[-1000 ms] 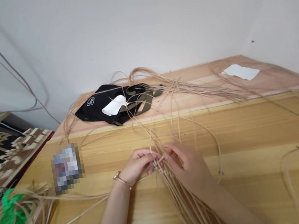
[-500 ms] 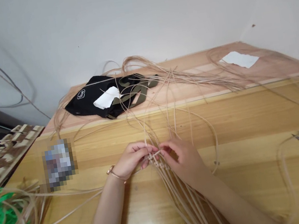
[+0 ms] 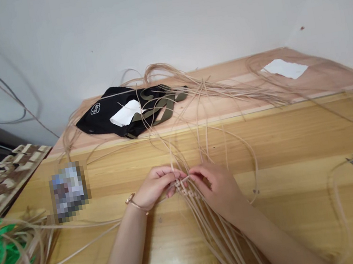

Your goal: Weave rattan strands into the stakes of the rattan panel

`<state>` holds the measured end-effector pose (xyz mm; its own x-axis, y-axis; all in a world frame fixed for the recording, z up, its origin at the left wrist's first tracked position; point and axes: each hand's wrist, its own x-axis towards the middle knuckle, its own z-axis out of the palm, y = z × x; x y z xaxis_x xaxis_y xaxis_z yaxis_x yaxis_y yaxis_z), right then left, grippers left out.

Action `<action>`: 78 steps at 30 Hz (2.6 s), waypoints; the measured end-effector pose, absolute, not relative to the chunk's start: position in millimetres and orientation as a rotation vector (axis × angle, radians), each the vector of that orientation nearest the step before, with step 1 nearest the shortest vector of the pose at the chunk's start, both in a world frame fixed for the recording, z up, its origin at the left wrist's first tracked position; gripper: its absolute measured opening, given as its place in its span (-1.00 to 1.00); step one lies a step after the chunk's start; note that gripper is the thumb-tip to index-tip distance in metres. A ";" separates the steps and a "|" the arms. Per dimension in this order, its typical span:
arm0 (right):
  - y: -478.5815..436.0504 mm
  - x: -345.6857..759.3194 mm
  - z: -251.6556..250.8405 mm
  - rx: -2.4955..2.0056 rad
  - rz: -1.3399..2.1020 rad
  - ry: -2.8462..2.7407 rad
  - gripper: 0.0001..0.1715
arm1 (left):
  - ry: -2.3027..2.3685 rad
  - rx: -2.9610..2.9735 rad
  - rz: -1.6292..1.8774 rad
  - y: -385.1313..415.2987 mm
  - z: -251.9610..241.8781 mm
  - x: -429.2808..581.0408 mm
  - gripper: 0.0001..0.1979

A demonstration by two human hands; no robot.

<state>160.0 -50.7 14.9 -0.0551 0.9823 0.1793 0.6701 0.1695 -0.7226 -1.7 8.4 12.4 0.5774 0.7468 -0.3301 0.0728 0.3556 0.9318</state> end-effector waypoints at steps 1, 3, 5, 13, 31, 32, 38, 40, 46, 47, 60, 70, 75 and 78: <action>-50.8 159.8 15.1 -1.565 0.594 -1.793 -0.84 | 0.878 1.143 0.515 8.3 12.4 -1.7 -0.74; -50.9 159.3 15.6 -1.566 0.568 -1.792 -0.85 | 0.884 1.139 0.517 8.2 12.4 -1.8 -0.74; -50.8 158.7 15.6 -1.569 0.556 -1.794 -0.85 | 0.881 1.139 0.519 8.1 12.5 -1.9 -0.74; -51.5 158.4 9.6 -1.536 0.409 -1.857 -0.83 | 0.890 1.140 0.518 7.7 14.0 -1.2 -0.73; -51.6 158.8 8.0 -1.523 0.327 -1.902 -0.79 | 0.868 1.172 0.474 7.2 9.4 -3.6 -0.67; -51.4 158.7 8.0 -1.524 0.334 -1.903 -0.79 | 0.868 1.176 0.473 7.2 9.1 -3.5 -0.67; -51.3 158.5 8.7 -1.529 0.361 -1.910 -0.78 | 0.871 1.170 0.467 7.2 9.2 -3.0 -0.67; -51.8 158.6 8.8 -1.530 0.355 -1.912 -0.78 | 0.874 1.170 0.469 7.1 9.4 -3.1 -0.67; -52.0 158.4 9.7 -1.521 0.346 -1.912 -0.78 | 0.867 1.173 0.471 7.2 9.1 -3.1 -0.69; -51.9 158.2 9.9 -1.524 0.349 -1.911 -0.78 | 0.869 1.172 0.470 7.3 9.0 -3.1 -0.69; -51.3 159.0 8.9 -1.526 0.412 -1.889 -0.78 | 0.857 1.189 0.472 7.7 8.3 -3.6 -0.73; -54.5 158.4 9.5 -1.607 0.634 -1.580 -0.60 | 0.863 1.195 0.456 7.7 9.5 -2.7 -0.70; -53.2 160.9 14.4 -1.535 0.789 -1.280 -0.68 | 0.849 1.195 0.459 8.0 10.8 -2.8 -0.71; -51.3 161.2 15.2 -1.435 0.870 -1.064 -0.76 | 0.833 1.204 0.457 8.1 9.9 -3.2 -0.71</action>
